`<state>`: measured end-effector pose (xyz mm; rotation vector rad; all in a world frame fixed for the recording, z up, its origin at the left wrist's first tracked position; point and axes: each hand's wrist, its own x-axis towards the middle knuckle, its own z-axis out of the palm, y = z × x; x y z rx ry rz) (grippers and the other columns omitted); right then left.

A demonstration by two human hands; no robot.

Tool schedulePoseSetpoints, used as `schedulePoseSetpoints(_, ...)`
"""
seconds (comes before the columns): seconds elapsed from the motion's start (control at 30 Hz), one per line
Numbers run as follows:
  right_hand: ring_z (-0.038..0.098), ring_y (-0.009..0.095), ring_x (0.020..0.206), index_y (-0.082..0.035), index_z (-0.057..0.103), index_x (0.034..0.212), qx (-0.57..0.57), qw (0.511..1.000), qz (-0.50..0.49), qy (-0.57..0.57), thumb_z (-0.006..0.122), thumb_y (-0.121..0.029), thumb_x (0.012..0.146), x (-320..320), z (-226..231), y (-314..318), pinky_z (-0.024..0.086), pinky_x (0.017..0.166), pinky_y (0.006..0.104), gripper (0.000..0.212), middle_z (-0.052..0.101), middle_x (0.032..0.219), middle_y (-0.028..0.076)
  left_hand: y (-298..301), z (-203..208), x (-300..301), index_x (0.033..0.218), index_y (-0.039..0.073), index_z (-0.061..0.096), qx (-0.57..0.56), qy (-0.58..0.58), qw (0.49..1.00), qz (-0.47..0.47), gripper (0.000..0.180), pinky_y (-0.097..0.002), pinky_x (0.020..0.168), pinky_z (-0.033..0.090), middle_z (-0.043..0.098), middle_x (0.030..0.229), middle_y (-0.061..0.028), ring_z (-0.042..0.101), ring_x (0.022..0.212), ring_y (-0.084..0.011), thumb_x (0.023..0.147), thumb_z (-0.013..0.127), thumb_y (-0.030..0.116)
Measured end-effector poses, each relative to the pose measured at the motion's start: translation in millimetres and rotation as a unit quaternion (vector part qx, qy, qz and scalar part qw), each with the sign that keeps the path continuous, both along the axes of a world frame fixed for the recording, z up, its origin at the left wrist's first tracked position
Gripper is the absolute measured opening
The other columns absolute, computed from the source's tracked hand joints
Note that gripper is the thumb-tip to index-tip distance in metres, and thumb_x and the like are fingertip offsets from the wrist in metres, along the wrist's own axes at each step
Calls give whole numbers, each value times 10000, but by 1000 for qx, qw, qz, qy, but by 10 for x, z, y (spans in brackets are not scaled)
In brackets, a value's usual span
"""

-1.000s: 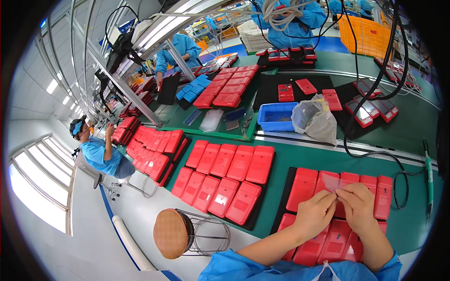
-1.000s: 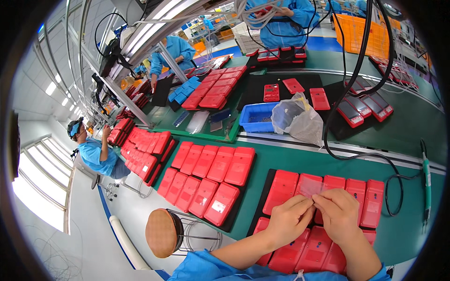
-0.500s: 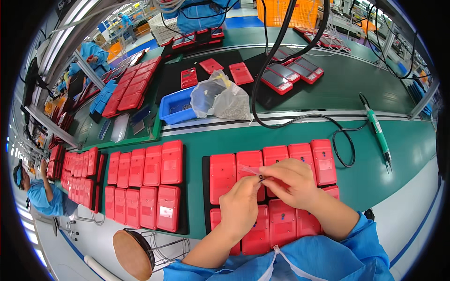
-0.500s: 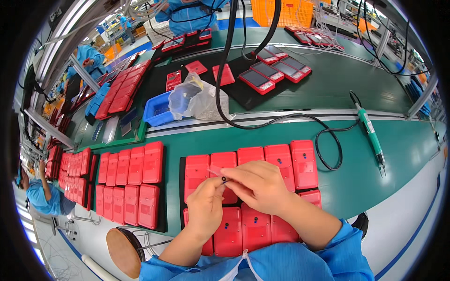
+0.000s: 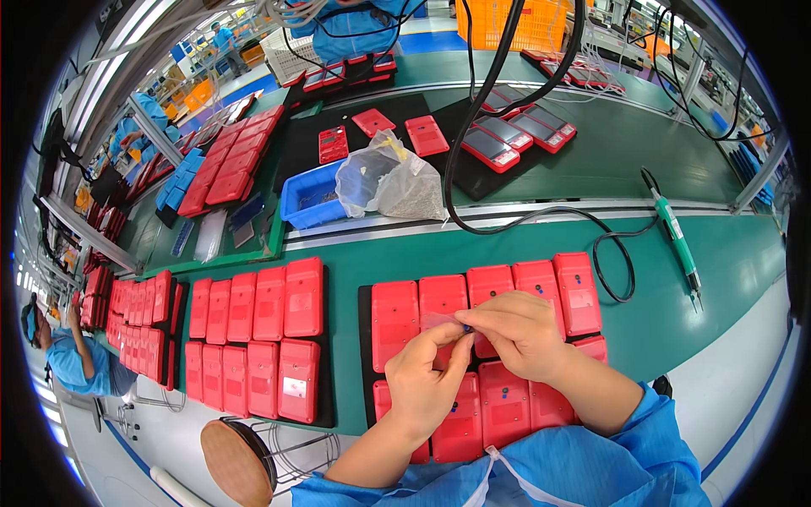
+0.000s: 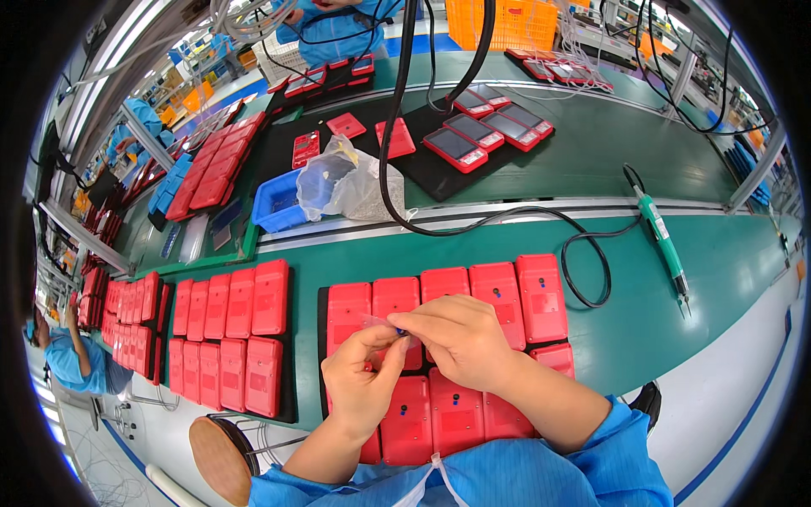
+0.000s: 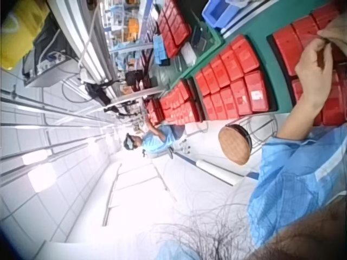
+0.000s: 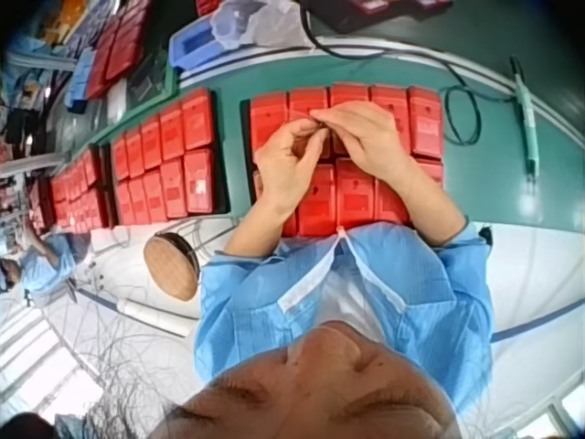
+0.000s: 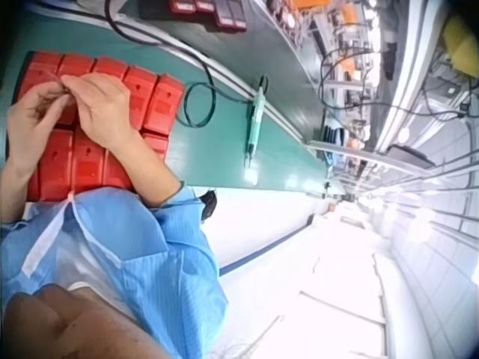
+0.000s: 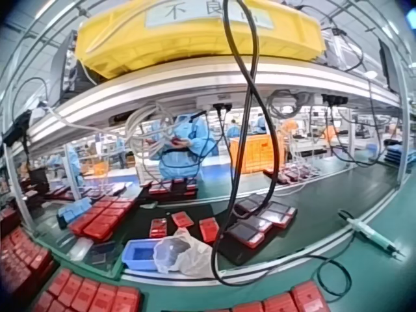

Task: Assembling red plastic electronic devices using an electric screwdriver and components on an assembly line.

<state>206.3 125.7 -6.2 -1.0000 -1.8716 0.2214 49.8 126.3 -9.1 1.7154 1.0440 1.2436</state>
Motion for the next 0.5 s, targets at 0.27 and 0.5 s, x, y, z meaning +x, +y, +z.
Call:
schedulePoseSetpoints(0.27,605,244,686,-31,627,922,-20,999,4,41,643,-53,704,-42,33,5,469,596,315,220,625,783,97,64,4,-35,881,0,607,86,26,996,3,134,-236,562,474,611,826,-98,597,692,-149,753,601,-37)
schedulePoseSetpoints(0.5,597,230,641,-15,625,886,-88,993,-4,82,619,-24,735,-20,29,-20,458,565,299,151,622,739,102,61,14,-16,901,-3,593,65,28,997,-21,150,-247,574,475,595,832,-97,592,678,-153,759,585,-49)
